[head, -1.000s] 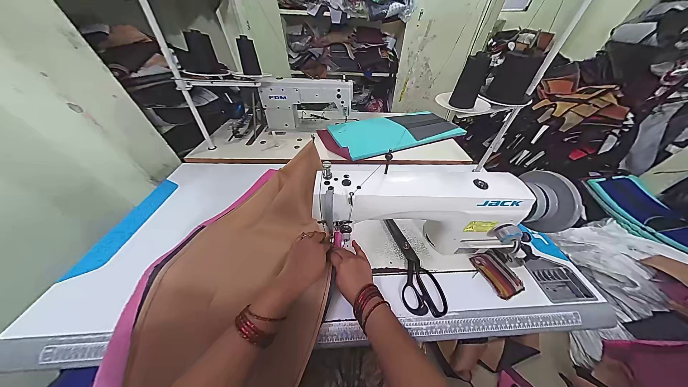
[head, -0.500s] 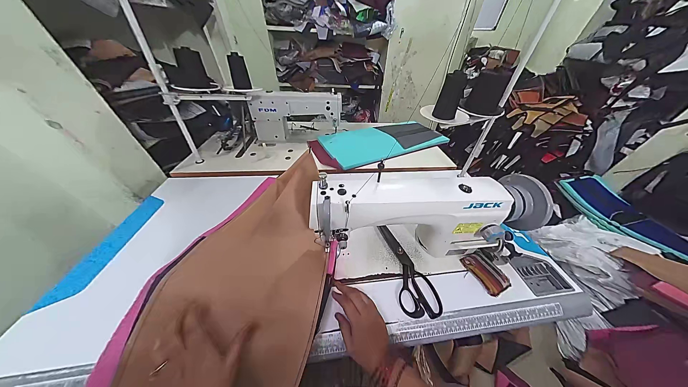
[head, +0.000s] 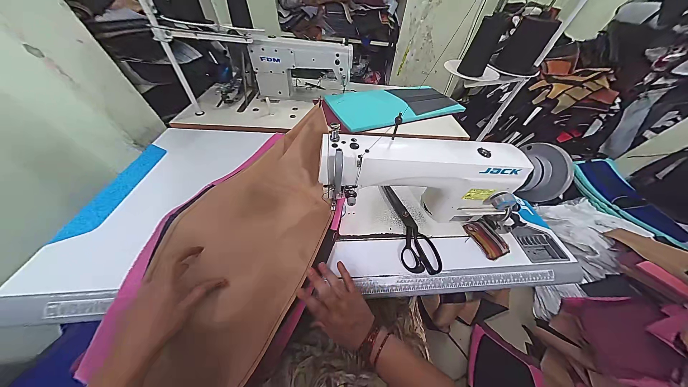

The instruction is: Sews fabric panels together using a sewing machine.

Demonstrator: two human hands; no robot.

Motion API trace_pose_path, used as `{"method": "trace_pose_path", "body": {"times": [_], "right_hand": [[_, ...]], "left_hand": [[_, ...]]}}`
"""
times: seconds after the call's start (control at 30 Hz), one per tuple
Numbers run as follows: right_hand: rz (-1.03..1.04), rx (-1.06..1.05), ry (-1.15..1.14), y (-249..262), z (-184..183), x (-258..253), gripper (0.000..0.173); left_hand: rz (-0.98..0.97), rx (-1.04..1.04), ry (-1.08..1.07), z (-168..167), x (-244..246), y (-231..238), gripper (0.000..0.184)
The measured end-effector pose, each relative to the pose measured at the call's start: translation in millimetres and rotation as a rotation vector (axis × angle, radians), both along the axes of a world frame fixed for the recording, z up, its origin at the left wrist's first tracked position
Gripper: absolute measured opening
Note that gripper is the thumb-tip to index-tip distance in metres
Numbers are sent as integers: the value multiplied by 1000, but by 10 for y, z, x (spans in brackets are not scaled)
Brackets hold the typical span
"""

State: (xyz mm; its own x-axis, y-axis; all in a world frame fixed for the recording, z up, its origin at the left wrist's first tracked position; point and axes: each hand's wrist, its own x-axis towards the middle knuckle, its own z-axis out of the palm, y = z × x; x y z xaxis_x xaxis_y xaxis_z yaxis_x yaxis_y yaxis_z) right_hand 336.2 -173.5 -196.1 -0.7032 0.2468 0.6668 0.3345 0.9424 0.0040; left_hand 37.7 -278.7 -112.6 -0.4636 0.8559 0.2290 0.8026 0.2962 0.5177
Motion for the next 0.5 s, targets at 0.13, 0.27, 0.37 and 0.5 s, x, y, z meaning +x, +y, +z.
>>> {"method": "trace_pose_path", "body": {"times": [0.13, 0.27, 0.37, 0.5], "right_hand": [[-74, 187, -102, -104, -266, -250, 39], [-87, 300, 30, -29, -274, -416, 26], [-12, 229, 68, -3, -178, -493, 24], [56, 68, 155, 18, 37, -428, 21]], "left_hand": [[14, 1, 78, -169, 40, -75, 83], [132, -96, 299, 97, 332, 81, 92], [-180, -22, 563, 237, 582, 425, 53], [-873, -108, 474, 344, 741, 1111, 38]]}}
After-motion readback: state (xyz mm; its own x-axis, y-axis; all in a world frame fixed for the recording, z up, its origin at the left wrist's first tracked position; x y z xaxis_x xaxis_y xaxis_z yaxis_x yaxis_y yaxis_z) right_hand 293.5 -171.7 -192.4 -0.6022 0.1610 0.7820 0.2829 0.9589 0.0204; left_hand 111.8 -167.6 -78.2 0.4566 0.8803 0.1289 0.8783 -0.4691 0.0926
